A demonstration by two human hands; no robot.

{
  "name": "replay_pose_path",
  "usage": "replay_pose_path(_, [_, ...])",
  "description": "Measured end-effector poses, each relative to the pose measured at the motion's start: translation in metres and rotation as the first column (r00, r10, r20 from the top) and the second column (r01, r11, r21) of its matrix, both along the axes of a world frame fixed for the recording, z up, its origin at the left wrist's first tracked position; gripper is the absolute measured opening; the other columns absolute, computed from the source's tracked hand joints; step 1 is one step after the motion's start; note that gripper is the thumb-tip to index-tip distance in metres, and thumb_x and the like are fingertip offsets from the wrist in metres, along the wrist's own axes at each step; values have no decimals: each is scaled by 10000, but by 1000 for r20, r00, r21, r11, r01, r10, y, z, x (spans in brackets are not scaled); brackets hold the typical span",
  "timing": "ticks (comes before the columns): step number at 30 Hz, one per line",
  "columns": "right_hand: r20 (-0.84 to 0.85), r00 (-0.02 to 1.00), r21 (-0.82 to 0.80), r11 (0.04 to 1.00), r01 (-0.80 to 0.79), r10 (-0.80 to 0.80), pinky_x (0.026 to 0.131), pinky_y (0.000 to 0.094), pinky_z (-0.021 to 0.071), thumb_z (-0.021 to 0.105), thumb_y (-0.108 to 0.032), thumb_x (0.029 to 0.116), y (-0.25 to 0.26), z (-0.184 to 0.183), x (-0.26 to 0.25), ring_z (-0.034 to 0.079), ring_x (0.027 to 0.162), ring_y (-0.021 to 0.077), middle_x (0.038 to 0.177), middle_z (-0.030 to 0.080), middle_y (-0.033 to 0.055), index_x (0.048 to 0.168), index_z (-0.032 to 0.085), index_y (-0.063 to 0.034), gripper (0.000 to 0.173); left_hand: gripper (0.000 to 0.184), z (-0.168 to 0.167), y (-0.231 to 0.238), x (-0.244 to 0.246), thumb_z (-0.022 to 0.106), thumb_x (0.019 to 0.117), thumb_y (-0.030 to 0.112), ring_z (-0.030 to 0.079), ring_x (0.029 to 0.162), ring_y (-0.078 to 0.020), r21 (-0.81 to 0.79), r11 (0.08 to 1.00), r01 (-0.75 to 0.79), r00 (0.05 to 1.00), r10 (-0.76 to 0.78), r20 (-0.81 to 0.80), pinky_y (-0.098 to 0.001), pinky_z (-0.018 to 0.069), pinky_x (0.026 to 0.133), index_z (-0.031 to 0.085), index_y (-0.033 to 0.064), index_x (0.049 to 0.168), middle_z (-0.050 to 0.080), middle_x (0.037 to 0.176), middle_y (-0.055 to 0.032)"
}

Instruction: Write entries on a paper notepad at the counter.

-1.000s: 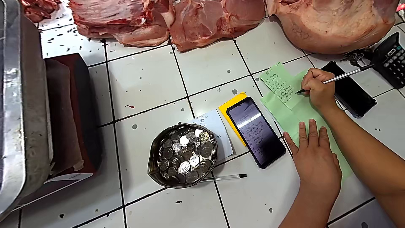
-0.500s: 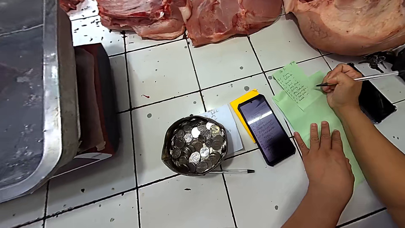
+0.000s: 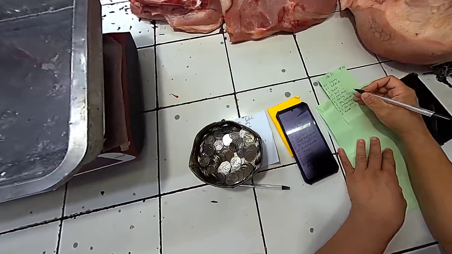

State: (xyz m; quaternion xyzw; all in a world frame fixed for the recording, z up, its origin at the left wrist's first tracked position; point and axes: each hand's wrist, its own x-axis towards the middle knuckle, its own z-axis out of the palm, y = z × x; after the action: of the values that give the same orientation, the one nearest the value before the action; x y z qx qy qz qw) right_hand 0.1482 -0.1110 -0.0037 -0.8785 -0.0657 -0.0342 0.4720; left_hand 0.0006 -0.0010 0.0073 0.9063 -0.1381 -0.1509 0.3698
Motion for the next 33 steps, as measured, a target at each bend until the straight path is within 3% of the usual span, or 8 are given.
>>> replay_pose_path(3, [15, 1000, 62, 998, 9, -10, 839, 217, 602, 604, -171, 985, 2, -2, 2, 702, 870, 18, 1005, 665, -15, 1158, 534, -48, 223, 583, 0, 1, 0, 609, 935, 92, 252, 1556, -297, -38, 999, -4, 1000, 4, 11, -714, 63, 1184, 530, 173, 1506, 374, 1645, 18])
replay_pose_path(6, [39, 998, 119, 992, 39, -44, 789, 182, 593, 615, -132, 967, 6, -6, 1, 684, 815, -17, 965, 665, -69, 1106, 531, -90, 168, 531, -1, 1, -1, 582, 944, 70, 280, 1546, -297, -58, 998, -6, 1000, 7, 17, -727, 55, 1179, 575, 152, 1468, 422, 1618, 8])
replay_pose_path(9, [68, 997, 229, 973, 8, -24, 650, 131, 542, 568, -62, 930, 13, -9, 0, 638, 711, -39, 889, 676, -112, 978, 539, -153, 107, 526, -3, -2, -2, 576, 945, 76, 289, 1543, -296, -38, 999, -17, 999, 19, 33, -726, 64, 1181, 578, 154, 1466, 424, 1617, 13])
replay_pose_path(12, [39, 999, 373, 928, -17, 3, 522, 131, 481, 473, -13, 861, 26, -9, 0, 572, 578, -25, 762, 653, -114, 798, 536, -210, 216, 531, -3, -2, -2, 588, 934, 68, 305, 1537, -297, -37, 999, -25, 999, 27, 48, -738, 65, 1172, 582, 136, 1460, 430, 1613, 7])
replay_pose_path(16, [83, 997, 368, 929, -38, 8, 435, 132, 373, 445, 11, 778, 29, -13, 3, 485, 474, -24, 580, 555, -103, 651, 470, -212, 258, 535, -5, -3, -3, 610, 912, 68, 346, 1520, -277, -67, 997, -29, 997, 34, 68, -755, 58, 1159, 592, 106, 1446, 446, 1602, -17])
replay_pose_path(28, [136, 990, 324, 942, -85, 42, 478, 117, 400, 465, 20, 813, 35, -19, 6, 486, 500, -48, 590, 536, -130, 681, 481, -200, 256, 499, -4, -2, -3, 615, 910, 93, 385, 1500, -258, -92, 995, -47, 996, 54, 67, -757, 48, 1154, 618, 63, 1408, 491, 1570, -34])
replay_pose_path(33, [126, 991, 285, 955, -79, 44, 484, 121, 374, 480, 2, 810, 38, -20, 5, 460, 505, -60, 578, 496, -147, 686, 468, -204, 241, 495, -3, 0, -3, 596, 938, 109, 348, 1520, -250, -76, 997, -27, 999, 29, 31, -742, 26, 1166, 595, 59, 1430, 473, 1583, -34])
